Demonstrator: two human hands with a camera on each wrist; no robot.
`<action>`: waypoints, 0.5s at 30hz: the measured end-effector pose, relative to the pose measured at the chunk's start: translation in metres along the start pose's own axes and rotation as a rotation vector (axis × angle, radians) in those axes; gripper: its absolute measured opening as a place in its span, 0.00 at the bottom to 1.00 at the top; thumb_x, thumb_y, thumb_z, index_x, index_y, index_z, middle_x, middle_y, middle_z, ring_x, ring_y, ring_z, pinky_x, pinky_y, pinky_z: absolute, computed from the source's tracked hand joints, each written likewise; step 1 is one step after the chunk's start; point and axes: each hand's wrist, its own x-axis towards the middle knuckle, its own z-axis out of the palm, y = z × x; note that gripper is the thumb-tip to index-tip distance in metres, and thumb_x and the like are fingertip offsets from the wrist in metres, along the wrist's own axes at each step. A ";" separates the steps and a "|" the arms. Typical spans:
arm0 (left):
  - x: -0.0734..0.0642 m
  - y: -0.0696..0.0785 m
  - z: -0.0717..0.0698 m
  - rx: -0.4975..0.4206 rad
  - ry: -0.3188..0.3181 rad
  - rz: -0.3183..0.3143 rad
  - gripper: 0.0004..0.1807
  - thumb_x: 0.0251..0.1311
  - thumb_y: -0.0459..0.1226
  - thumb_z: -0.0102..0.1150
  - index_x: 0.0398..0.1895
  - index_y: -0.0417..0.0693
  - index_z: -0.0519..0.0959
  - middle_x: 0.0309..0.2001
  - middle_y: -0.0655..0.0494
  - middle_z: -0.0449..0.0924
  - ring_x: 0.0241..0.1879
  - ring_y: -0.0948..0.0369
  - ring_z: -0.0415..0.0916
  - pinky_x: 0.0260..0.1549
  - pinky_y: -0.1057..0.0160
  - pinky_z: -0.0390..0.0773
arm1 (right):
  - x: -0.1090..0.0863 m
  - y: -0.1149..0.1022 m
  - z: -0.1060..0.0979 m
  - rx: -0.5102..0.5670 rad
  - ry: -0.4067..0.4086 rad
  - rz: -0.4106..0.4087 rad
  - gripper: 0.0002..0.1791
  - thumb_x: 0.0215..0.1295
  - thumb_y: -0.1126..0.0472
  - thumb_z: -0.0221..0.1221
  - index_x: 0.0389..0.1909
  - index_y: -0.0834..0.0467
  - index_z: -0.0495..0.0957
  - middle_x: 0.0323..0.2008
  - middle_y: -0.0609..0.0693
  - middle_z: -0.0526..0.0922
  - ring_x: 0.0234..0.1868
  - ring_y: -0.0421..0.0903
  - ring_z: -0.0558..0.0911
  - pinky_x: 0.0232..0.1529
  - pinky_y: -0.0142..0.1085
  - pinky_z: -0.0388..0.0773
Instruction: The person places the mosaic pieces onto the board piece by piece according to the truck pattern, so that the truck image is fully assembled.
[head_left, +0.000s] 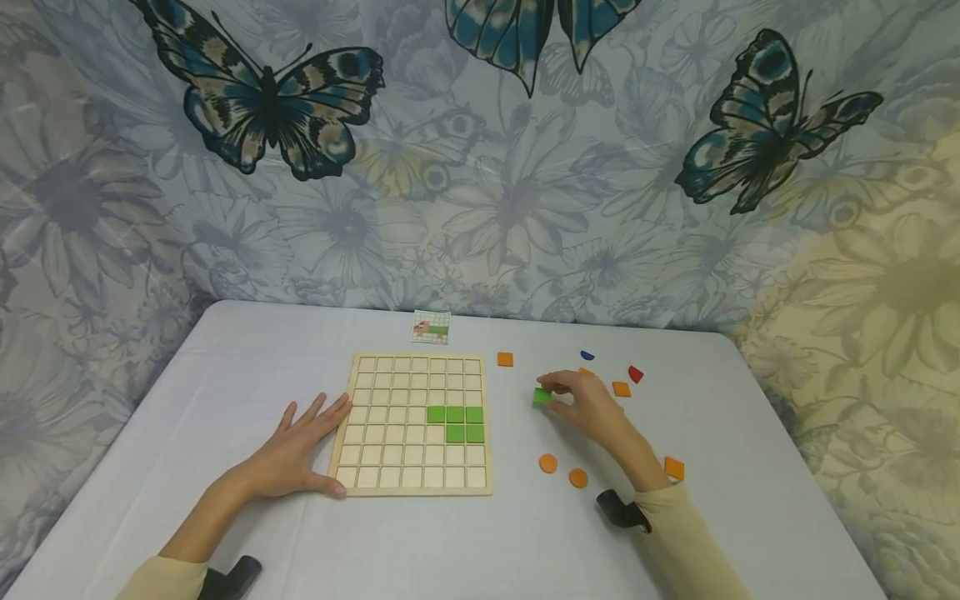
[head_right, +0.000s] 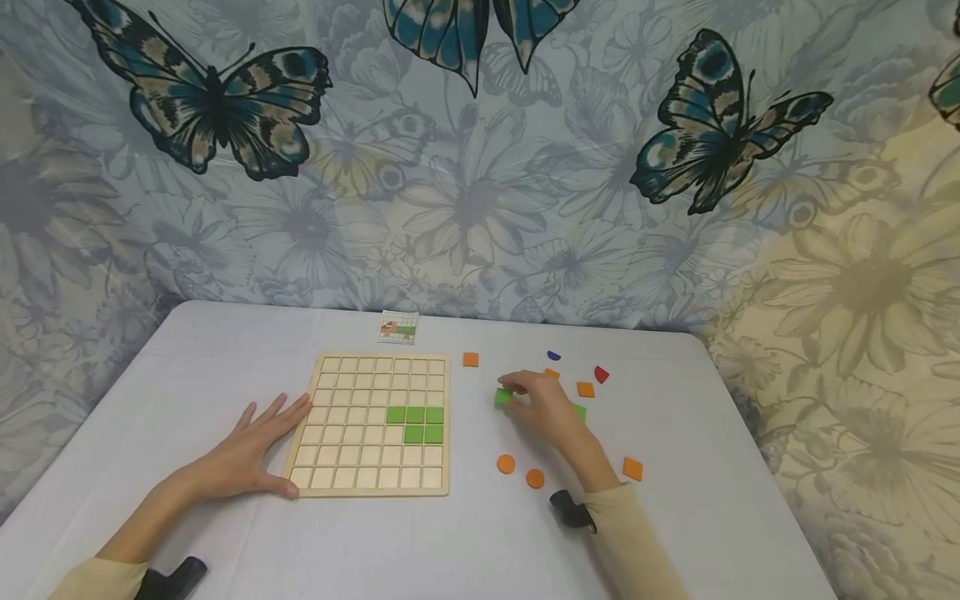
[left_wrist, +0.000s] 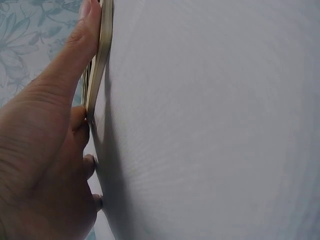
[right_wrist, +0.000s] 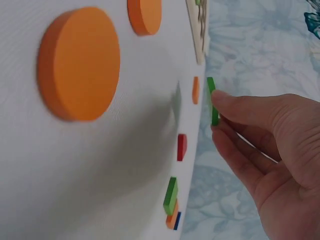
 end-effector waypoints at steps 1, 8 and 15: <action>0.000 0.000 0.000 0.000 0.001 0.000 0.70 0.31 0.67 0.72 0.76 0.39 0.54 0.76 0.42 0.49 0.74 0.35 0.39 0.67 0.31 0.30 | 0.001 -0.001 0.001 -0.003 -0.004 -0.001 0.21 0.54 0.72 0.69 0.50 0.65 0.81 0.46 0.56 0.86 0.46 0.53 0.84 0.49 0.46 0.81; 0.000 0.000 0.000 -0.008 0.000 0.000 0.70 0.31 0.66 0.72 0.76 0.39 0.54 0.76 0.42 0.48 0.74 0.35 0.38 0.67 0.31 0.29 | 0.010 -0.014 0.007 -0.009 -0.049 0.069 0.21 0.55 0.70 0.69 0.52 0.63 0.81 0.47 0.53 0.86 0.48 0.52 0.83 0.52 0.46 0.80; 0.000 0.000 0.001 -0.008 0.005 0.003 0.70 0.31 0.66 0.72 0.76 0.39 0.54 0.76 0.42 0.49 0.74 0.35 0.38 0.67 0.31 0.29 | 0.016 -0.023 0.012 -0.010 -0.050 0.050 0.20 0.55 0.71 0.69 0.51 0.62 0.82 0.46 0.52 0.86 0.47 0.51 0.84 0.52 0.46 0.81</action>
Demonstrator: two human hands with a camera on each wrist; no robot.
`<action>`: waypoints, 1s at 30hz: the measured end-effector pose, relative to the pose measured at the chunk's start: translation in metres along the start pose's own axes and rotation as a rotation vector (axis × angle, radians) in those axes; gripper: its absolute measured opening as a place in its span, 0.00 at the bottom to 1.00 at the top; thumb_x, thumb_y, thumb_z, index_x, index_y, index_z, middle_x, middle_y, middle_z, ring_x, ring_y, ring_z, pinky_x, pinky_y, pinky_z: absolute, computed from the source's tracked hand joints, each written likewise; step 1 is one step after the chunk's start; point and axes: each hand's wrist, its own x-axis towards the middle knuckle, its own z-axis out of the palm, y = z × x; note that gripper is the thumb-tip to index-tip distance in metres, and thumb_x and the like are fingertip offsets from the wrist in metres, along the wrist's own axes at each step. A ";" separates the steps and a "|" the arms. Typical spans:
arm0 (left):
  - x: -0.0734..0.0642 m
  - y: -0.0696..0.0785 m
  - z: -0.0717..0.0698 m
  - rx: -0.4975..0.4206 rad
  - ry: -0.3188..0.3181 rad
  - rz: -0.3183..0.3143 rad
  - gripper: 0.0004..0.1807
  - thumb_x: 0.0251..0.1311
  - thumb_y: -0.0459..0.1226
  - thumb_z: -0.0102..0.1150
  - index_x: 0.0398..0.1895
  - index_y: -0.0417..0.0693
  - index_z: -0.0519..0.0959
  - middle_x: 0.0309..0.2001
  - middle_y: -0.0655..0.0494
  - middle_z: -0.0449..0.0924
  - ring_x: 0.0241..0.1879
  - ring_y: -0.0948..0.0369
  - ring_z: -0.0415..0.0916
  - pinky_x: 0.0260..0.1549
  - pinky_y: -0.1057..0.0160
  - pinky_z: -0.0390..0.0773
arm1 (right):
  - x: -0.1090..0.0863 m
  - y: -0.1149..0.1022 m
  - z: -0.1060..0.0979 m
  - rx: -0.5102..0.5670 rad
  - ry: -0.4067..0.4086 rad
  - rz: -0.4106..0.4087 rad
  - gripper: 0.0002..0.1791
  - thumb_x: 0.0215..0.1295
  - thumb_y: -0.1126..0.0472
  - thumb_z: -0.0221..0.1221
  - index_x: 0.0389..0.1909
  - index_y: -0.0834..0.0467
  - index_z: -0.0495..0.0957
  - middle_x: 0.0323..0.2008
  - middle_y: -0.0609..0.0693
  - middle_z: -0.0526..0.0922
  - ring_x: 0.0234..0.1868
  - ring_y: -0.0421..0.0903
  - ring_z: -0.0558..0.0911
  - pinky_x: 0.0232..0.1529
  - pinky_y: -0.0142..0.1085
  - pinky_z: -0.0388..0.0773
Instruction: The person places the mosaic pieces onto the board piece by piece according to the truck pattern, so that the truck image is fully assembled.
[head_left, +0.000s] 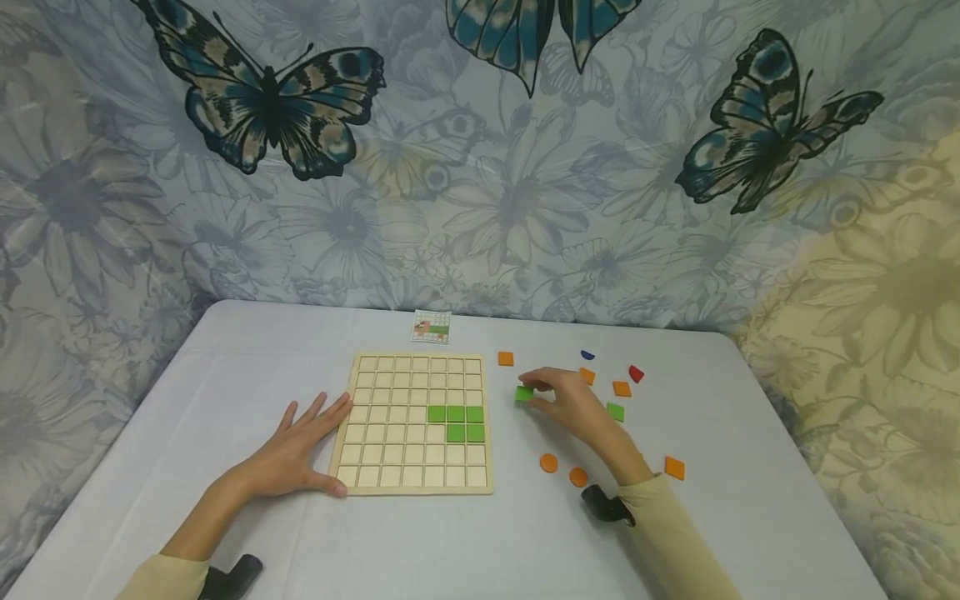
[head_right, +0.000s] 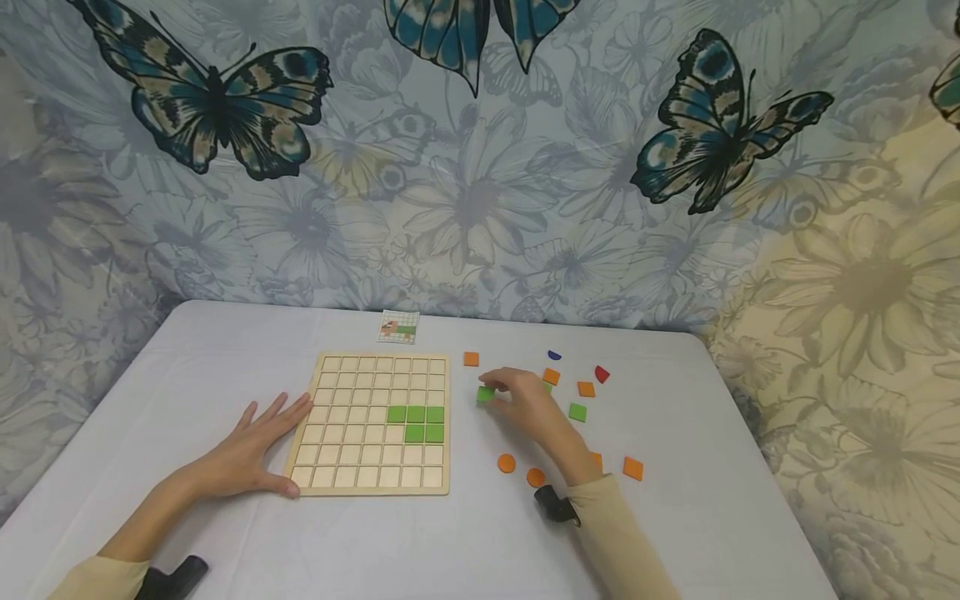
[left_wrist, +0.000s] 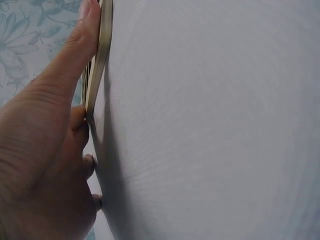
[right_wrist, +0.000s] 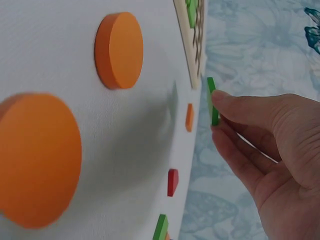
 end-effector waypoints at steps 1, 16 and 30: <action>0.000 0.000 0.000 -0.001 0.001 0.001 0.70 0.31 0.66 0.72 0.76 0.39 0.54 0.76 0.42 0.49 0.74 0.35 0.38 0.67 0.31 0.29 | 0.001 -0.001 0.001 0.004 -0.001 -0.004 0.20 0.55 0.71 0.69 0.51 0.62 0.82 0.46 0.52 0.86 0.47 0.51 0.84 0.52 0.45 0.81; 0.000 0.001 -0.002 -0.002 -0.006 0.000 0.69 0.32 0.66 0.72 0.75 0.39 0.55 0.76 0.41 0.49 0.74 0.35 0.39 0.67 0.30 0.29 | 0.016 -0.023 0.018 0.033 -0.046 -0.097 0.21 0.54 0.72 0.69 0.50 0.63 0.82 0.45 0.53 0.86 0.46 0.49 0.84 0.49 0.39 0.81; -0.001 0.000 0.001 -0.008 0.019 0.008 0.69 0.31 0.66 0.73 0.76 0.40 0.55 0.76 0.42 0.49 0.74 0.35 0.39 0.67 0.31 0.29 | 0.027 -0.036 0.036 0.070 -0.078 -0.148 0.19 0.55 0.72 0.68 0.50 0.64 0.82 0.46 0.53 0.86 0.46 0.48 0.83 0.50 0.40 0.81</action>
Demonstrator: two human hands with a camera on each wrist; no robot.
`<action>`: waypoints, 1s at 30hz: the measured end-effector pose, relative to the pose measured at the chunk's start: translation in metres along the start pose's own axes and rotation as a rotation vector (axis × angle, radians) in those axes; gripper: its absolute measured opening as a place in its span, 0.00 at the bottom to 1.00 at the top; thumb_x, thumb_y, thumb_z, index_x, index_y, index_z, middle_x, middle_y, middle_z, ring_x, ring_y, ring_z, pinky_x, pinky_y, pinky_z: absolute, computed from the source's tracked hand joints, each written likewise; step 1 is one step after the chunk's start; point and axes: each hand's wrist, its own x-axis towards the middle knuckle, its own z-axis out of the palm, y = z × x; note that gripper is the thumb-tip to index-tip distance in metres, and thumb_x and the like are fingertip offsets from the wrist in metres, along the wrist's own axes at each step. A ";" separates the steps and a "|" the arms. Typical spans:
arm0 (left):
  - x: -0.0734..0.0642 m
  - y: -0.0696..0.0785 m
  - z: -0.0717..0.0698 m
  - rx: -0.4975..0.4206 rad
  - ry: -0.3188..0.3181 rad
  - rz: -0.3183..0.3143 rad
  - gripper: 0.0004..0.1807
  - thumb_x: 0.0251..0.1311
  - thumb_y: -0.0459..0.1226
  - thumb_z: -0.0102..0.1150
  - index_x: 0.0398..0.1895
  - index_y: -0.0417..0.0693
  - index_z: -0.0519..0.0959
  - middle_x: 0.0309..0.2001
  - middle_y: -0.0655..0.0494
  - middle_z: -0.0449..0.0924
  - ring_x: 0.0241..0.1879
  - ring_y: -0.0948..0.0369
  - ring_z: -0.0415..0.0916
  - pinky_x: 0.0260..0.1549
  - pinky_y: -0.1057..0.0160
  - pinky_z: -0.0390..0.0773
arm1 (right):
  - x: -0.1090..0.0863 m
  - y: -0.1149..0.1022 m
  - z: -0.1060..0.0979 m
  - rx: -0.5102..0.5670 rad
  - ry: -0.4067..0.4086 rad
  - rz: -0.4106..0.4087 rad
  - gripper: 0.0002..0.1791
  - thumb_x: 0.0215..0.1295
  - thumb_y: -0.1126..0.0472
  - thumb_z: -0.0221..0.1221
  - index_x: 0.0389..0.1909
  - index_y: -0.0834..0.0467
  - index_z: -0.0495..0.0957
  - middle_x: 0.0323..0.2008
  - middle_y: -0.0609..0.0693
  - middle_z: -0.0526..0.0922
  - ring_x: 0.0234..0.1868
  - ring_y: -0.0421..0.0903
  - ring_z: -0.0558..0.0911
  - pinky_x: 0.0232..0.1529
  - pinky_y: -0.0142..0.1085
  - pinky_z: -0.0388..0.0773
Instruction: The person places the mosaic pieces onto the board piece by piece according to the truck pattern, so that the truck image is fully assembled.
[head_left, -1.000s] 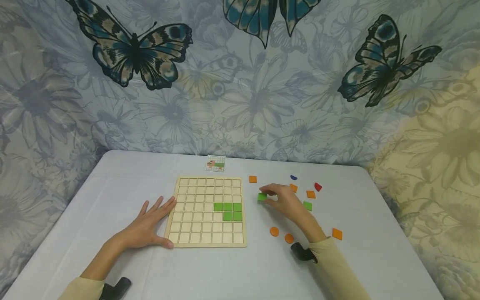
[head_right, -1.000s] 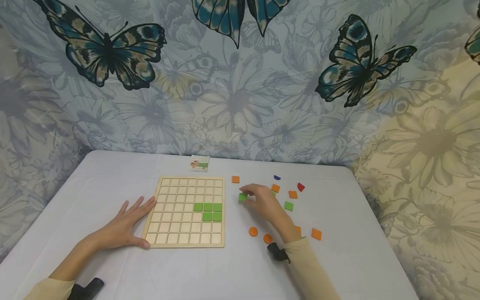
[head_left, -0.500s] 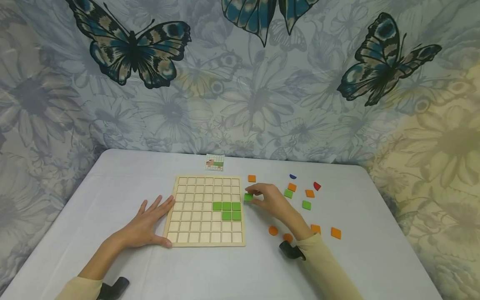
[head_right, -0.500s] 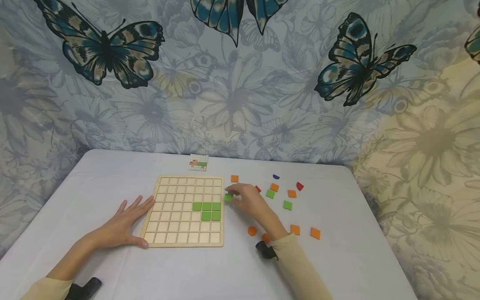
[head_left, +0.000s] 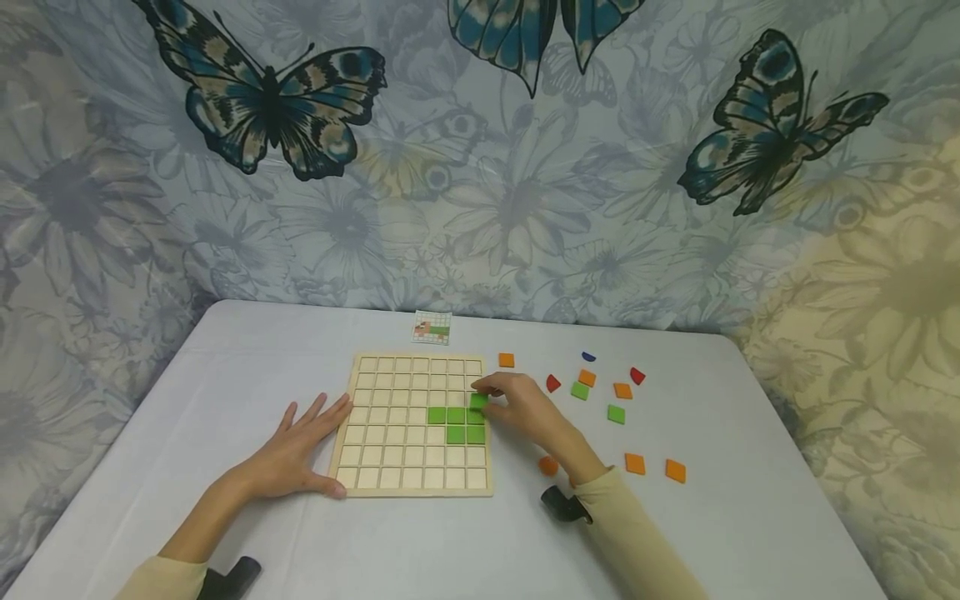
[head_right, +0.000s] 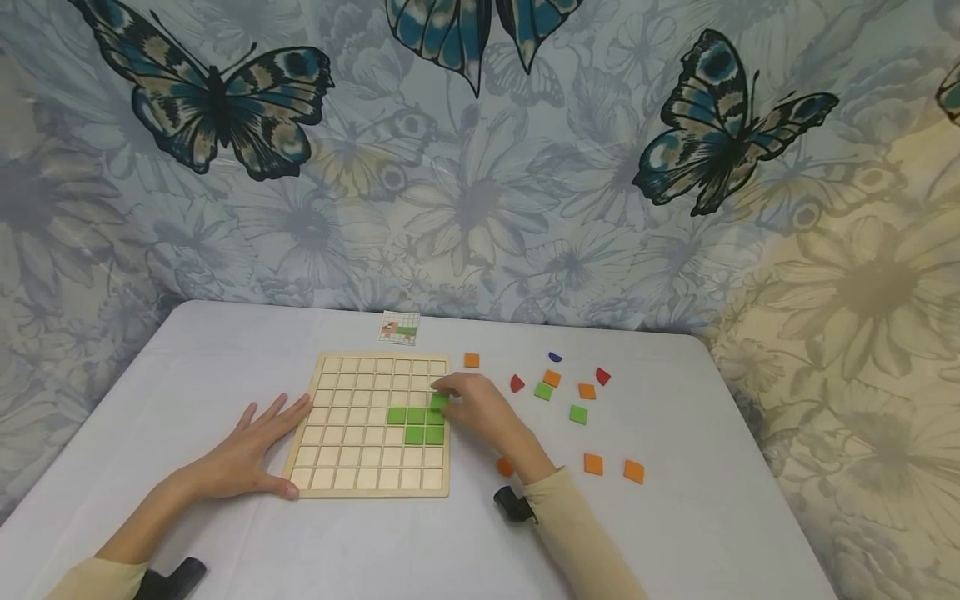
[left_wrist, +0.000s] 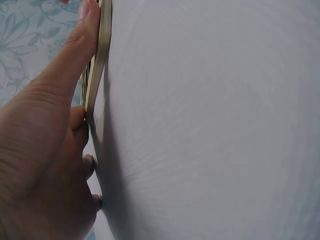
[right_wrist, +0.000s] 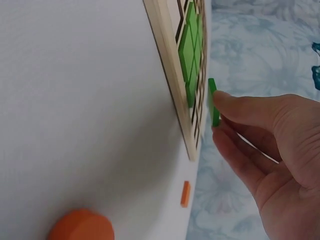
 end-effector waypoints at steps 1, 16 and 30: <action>0.000 0.000 0.000 0.001 0.004 0.004 0.69 0.31 0.66 0.73 0.75 0.40 0.55 0.76 0.41 0.50 0.74 0.35 0.39 0.66 0.30 0.30 | 0.001 -0.001 0.001 0.000 -0.002 -0.002 0.19 0.56 0.72 0.68 0.51 0.64 0.82 0.46 0.53 0.86 0.46 0.48 0.83 0.50 0.40 0.81; 0.002 -0.003 0.003 0.002 -0.026 -0.021 0.70 0.31 0.67 0.72 0.76 0.42 0.54 0.77 0.44 0.48 0.75 0.37 0.38 0.68 0.33 0.28 | 0.011 -0.019 0.019 -0.007 -0.067 0.028 0.19 0.58 0.70 0.67 0.53 0.60 0.82 0.48 0.51 0.85 0.48 0.47 0.83 0.51 0.38 0.80; 0.000 -0.003 0.002 0.002 -0.011 -0.010 0.69 0.32 0.67 0.71 0.76 0.40 0.54 0.77 0.43 0.49 0.74 0.36 0.39 0.68 0.32 0.28 | 0.012 -0.023 0.026 -0.070 -0.073 -0.021 0.20 0.58 0.68 0.68 0.52 0.59 0.82 0.48 0.49 0.85 0.49 0.43 0.83 0.51 0.35 0.80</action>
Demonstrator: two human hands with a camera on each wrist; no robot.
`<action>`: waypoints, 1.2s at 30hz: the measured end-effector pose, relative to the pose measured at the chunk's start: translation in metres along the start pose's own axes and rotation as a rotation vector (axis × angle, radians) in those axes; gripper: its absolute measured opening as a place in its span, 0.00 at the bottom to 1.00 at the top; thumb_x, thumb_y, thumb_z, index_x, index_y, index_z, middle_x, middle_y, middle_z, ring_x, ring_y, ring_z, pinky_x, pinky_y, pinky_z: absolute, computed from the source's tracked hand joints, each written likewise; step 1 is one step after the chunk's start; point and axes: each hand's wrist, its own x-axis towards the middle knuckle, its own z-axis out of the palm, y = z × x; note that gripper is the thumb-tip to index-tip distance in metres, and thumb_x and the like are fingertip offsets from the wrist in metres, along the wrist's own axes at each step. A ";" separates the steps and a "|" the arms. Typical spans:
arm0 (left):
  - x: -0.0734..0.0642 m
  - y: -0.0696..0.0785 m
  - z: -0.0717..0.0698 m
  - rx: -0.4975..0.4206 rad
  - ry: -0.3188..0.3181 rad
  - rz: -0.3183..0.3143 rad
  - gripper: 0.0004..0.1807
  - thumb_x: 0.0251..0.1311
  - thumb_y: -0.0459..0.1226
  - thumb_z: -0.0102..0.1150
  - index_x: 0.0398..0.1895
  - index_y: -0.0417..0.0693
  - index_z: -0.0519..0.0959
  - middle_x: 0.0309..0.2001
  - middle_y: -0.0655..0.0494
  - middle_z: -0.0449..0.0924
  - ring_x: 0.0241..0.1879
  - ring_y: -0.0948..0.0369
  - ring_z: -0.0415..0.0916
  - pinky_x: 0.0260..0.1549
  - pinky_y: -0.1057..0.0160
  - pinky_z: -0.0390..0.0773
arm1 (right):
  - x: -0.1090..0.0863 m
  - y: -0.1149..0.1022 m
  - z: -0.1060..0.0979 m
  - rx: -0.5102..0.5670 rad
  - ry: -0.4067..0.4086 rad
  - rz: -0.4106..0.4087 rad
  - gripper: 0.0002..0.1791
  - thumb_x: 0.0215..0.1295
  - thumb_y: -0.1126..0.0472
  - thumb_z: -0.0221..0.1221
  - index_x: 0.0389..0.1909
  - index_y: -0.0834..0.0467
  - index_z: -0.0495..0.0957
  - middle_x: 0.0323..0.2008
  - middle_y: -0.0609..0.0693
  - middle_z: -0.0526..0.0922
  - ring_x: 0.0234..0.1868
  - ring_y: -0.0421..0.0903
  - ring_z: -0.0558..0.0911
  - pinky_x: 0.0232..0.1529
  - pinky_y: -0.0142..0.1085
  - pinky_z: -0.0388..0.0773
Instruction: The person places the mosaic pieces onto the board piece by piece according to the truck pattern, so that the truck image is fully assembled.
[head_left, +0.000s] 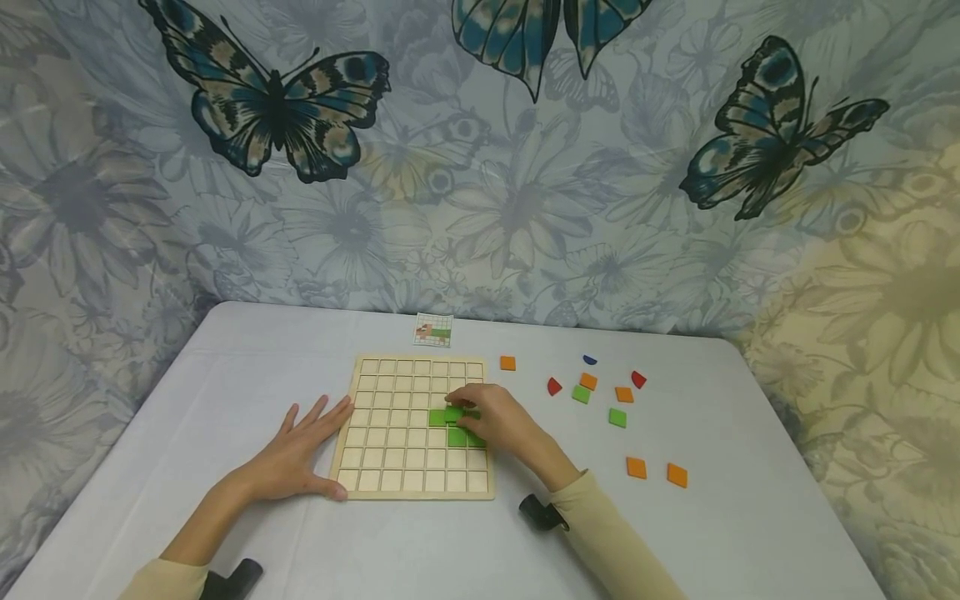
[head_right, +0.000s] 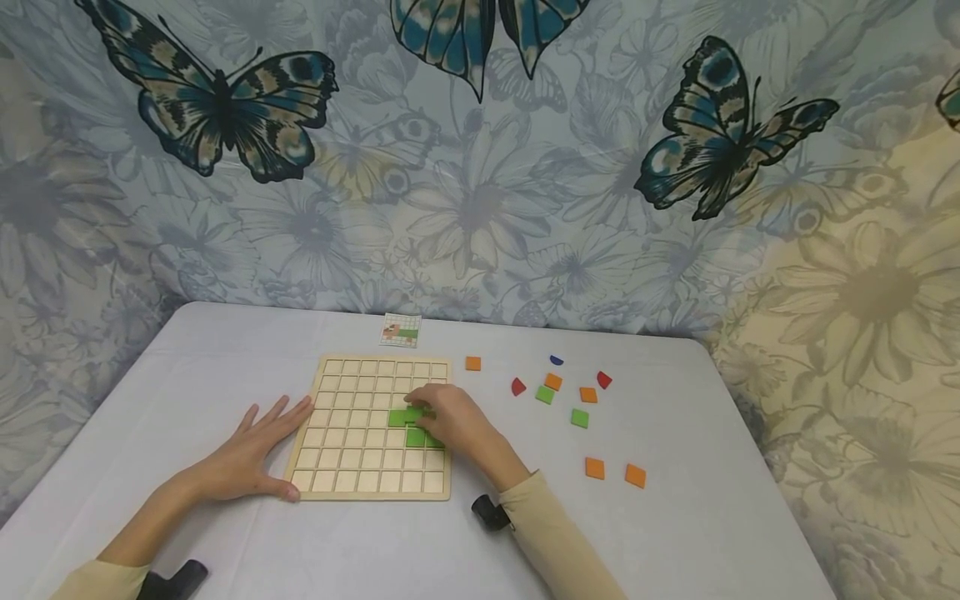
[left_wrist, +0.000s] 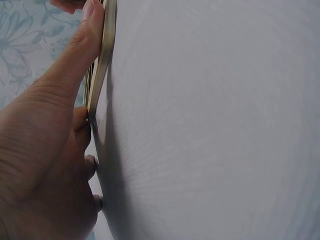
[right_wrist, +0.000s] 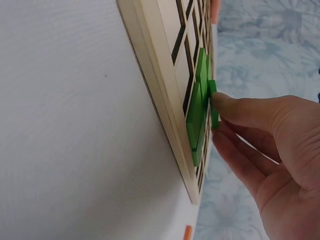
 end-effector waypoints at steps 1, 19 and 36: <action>0.000 0.000 0.000 -0.001 0.000 -0.002 0.69 0.32 0.67 0.71 0.76 0.41 0.54 0.77 0.43 0.49 0.74 0.36 0.38 0.68 0.33 0.28 | 0.000 0.000 0.000 -0.002 0.001 -0.003 0.20 0.58 0.68 0.68 0.52 0.59 0.82 0.48 0.49 0.85 0.49 0.43 0.83 0.51 0.35 0.80; 0.002 0.004 -0.002 -0.006 -0.002 -0.005 0.69 0.32 0.67 0.71 0.76 0.40 0.55 0.77 0.43 0.49 0.75 0.36 0.39 0.67 0.31 0.29 | 0.011 -0.009 0.003 0.025 0.006 -0.061 0.19 0.59 0.66 0.68 0.53 0.60 0.82 0.49 0.50 0.85 0.49 0.44 0.83 0.51 0.32 0.79; 0.002 0.002 0.001 0.016 0.001 -0.006 0.69 0.31 0.69 0.70 0.76 0.40 0.55 0.77 0.43 0.49 0.75 0.37 0.39 0.67 0.31 0.30 | 0.023 -0.019 0.020 0.057 -0.017 -0.078 0.18 0.59 0.65 0.68 0.52 0.59 0.82 0.47 0.49 0.85 0.47 0.42 0.83 0.49 0.31 0.78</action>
